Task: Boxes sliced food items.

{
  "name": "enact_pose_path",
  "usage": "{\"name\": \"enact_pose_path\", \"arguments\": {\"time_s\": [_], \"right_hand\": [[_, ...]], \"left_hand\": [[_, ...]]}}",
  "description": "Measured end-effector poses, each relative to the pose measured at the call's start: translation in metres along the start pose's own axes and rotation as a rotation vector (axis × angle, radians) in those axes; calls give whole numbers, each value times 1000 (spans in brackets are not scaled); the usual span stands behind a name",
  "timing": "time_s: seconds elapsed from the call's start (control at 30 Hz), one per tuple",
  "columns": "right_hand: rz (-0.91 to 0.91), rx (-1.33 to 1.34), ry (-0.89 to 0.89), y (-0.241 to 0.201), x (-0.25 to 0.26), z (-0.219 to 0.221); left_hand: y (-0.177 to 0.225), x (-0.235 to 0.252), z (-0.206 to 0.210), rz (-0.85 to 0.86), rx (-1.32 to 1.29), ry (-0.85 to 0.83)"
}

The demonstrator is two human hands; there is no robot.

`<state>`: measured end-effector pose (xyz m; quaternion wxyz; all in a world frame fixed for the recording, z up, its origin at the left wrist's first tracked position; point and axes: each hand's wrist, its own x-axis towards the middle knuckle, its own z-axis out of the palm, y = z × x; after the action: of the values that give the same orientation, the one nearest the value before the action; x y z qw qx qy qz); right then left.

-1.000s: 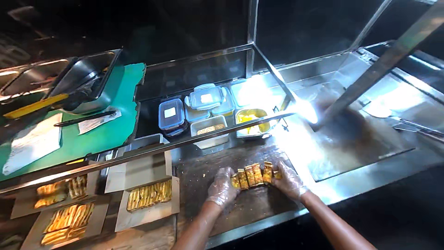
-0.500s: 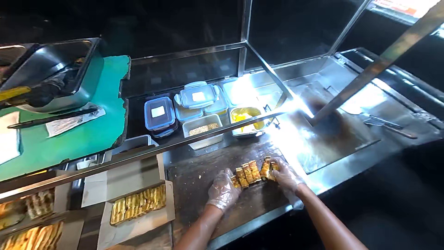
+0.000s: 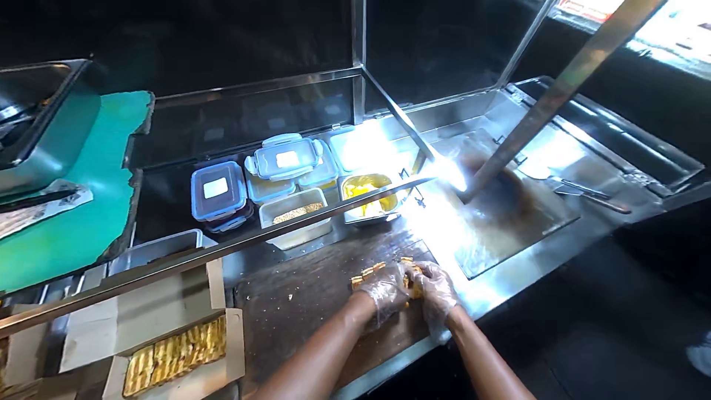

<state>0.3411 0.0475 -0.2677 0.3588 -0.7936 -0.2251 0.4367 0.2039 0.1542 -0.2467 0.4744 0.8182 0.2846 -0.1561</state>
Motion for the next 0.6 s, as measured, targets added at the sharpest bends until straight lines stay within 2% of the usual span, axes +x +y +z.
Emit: {"name": "enact_pose_path", "arguments": {"time_s": [0.1,0.2,0.27,0.4,0.47,0.53,0.6], "right_hand": [[36,252,137,7,0,-4],[-7,163,78,5,-12,0],[28,213,126,7,-15,3],[90,754,335,19,-26,-14],[42,903,332,19,-39,-30],[-22,839,281,7,-56,-35],[-39,710,158,-15,-77,-12]], "left_hand": [[7,6,-2,-49,-20,27],[1,7,0,-72,-145,54],[-1,4,1,-77,-164,55],[-3,-2,4,-43,-203,92],[-11,-14,9,19,-466,182],[-15,-46,9,120,-800,313],[-27,-108,6,197,-1007,421]]}}
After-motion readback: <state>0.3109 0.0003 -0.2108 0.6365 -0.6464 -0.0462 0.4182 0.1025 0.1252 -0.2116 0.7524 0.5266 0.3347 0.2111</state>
